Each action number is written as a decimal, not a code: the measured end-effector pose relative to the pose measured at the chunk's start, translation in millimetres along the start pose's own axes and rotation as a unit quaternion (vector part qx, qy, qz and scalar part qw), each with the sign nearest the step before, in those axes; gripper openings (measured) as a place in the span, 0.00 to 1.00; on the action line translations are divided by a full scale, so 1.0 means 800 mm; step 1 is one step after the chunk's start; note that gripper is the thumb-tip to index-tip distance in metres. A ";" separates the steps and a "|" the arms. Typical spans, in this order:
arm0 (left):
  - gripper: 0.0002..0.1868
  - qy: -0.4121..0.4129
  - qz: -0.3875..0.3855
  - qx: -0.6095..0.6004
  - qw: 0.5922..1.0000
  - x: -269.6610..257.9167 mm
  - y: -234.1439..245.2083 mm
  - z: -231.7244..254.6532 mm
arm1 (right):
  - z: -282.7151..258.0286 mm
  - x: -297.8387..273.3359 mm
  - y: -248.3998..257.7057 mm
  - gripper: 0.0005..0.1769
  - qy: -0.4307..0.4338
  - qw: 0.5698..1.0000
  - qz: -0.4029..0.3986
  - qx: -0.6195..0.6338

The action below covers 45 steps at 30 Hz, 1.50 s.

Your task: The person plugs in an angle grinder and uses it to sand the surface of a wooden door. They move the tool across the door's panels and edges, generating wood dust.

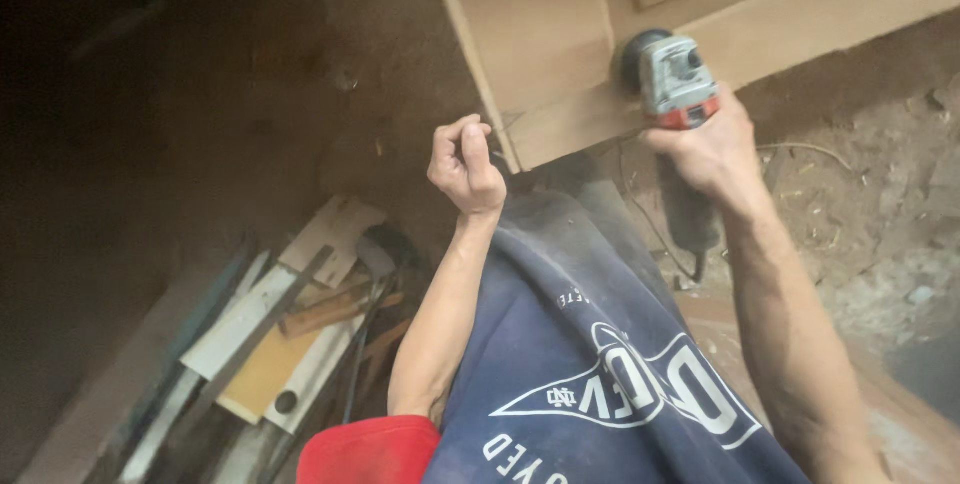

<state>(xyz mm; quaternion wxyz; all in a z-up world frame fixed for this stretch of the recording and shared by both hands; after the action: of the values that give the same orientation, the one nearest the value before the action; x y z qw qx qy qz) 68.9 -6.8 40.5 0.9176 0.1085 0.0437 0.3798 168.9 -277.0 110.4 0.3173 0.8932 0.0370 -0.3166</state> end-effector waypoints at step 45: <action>0.28 -0.267 -0.213 0.409 0.846 -0.148 -0.496 0.057 | 0.161 0.230 0.436 0.31 0.065 0.996 -0.052 -0.018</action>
<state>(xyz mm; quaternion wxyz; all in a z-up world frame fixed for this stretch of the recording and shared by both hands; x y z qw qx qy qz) 264.9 -371.2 -7.2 0.8246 0.5595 -0.0298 0.0789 338.8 -655.5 114.6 0.3129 0.9031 0.1094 -0.2731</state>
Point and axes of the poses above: each hand's wrist, its own x-axis towards the middle knuckle, its own y-axis out of the back of the hand, z = x × y, the point moved 4 cm from there along x, towards the middle knuckle, and after that the axes turned 12 degrees about x, right-handed, at the moved point
